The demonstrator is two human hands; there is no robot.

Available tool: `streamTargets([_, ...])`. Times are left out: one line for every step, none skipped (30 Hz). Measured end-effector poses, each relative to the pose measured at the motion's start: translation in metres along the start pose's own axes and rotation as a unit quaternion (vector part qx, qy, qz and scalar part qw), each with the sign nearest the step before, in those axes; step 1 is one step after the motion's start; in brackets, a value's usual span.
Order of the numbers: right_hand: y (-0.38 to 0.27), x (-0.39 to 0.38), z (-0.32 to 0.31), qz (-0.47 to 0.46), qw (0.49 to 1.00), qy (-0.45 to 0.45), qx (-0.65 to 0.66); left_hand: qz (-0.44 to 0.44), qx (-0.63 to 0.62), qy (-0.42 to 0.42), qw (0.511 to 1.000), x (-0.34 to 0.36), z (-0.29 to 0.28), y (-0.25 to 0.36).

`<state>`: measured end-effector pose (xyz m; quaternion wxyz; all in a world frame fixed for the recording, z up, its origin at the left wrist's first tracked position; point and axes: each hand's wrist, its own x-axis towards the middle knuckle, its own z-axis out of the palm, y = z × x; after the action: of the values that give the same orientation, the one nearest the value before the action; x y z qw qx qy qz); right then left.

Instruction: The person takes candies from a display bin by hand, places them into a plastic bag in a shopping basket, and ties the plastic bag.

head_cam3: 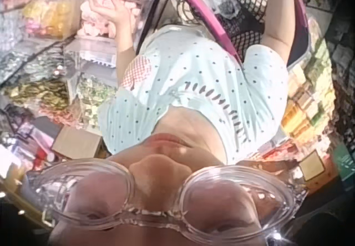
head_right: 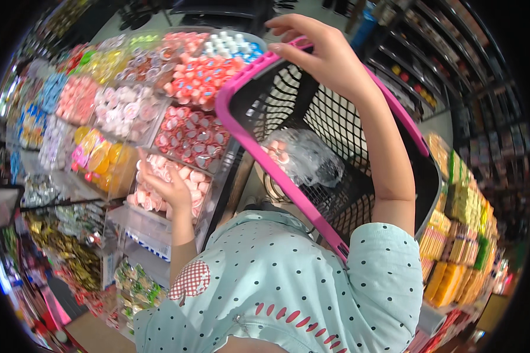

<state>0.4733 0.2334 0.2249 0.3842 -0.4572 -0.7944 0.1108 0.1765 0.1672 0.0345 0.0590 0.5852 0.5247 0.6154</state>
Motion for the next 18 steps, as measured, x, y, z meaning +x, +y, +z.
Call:
streamTargets([0.016,-0.013,-0.008,0.031,0.999,0.015,-0.009,-0.003,-0.003,0.014,1.000,0.009,0.006,0.002])
streamTargets([0.030,-0.026,-0.013,0.062,0.998,0.008,-0.014,-0.011,-0.036,0.039,0.999,0.015,0.013,0.003])
streamTargets([0.045,-0.040,-0.015,0.094,0.995,0.001,-0.017,-0.010,-0.041,0.023,0.999,0.021,0.021,0.006])
streamTargets([0.064,-0.056,-0.014,0.128,0.992,0.009,-0.019,-0.010,-0.052,0.028,0.998,0.027,0.030,0.011])
streamTargets([0.080,-0.071,-0.011,0.192,0.981,-0.017,0.003,-0.010,-0.061,0.033,0.998,0.033,0.039,0.016])
streamTargets([0.100,-0.088,-0.005,0.220,0.974,-0.047,-0.017,0.011,-0.068,0.012,0.998,0.036,0.052,0.021])
streamTargets([0.120,-0.108,0.004,0.249,0.965,-0.076,-0.034,0.013,-0.074,-0.007,0.997,0.038,0.064,0.028])
streamTargets([0.139,-0.131,0.016,0.275,0.953,-0.118,-0.051,0.021,-0.103,-0.024,0.994,0.038,0.077,0.033])
streamTargets([0.157,-0.152,0.030,0.298,0.939,-0.160,-0.064,0.031,-0.130,-0.039,0.990,0.041,0.088,0.041])
streamTargets([0.171,-0.170,0.049,0.318,0.920,-0.220,-0.065,0.053,-0.127,-0.066,0.988,0.049,0.093,0.049])
streamTargets([0.184,-0.189,0.065,0.341,0.896,-0.278,-0.068,0.053,-0.130,-0.085,0.986,0.050,0.102,0.054])
streamTargets([0.191,-0.205,0.079,0.367,0.873,-0.314,-0.063,0.031,-0.142,-0.156,0.977,0.048,0.110,0.055])
streamTargets([0.196,-0.220,0.093,0.394,0.849,-0.349,-0.057,0.008,-0.155,-0.228,0.961,0.046,0.118,0.057])
streamTargets([0.204,-0.235,0.110,0.409,0.844,-0.343,-0.047,0.060,-0.158,-0.259,0.951,0.042,0.132,0.060])
streamTargets([0.214,-0.246,0.131,0.404,0.819,-0.400,-0.081,0.061,-0.154,-0.275,0.947,0.040,0.138,0.066])
streamTargets([0.222,-0.260,0.152,0.396,0.788,-0.458,-0.117,0.131,-0.100,-0.344,0.924,0.036,0.144,0.070])
streamTargets([0.225,-0.271,0.177,0.401,0.787,-0.457,-0.104,0.202,-0.041,-0.406,0.890,0.036,0.147,0.073])
streamTargets([0.229,-0.284,0.198,0.379,0.803,-0.444,-0.119,0.216,-0.030,-0.448,0.867,0.034,0.152,0.073])
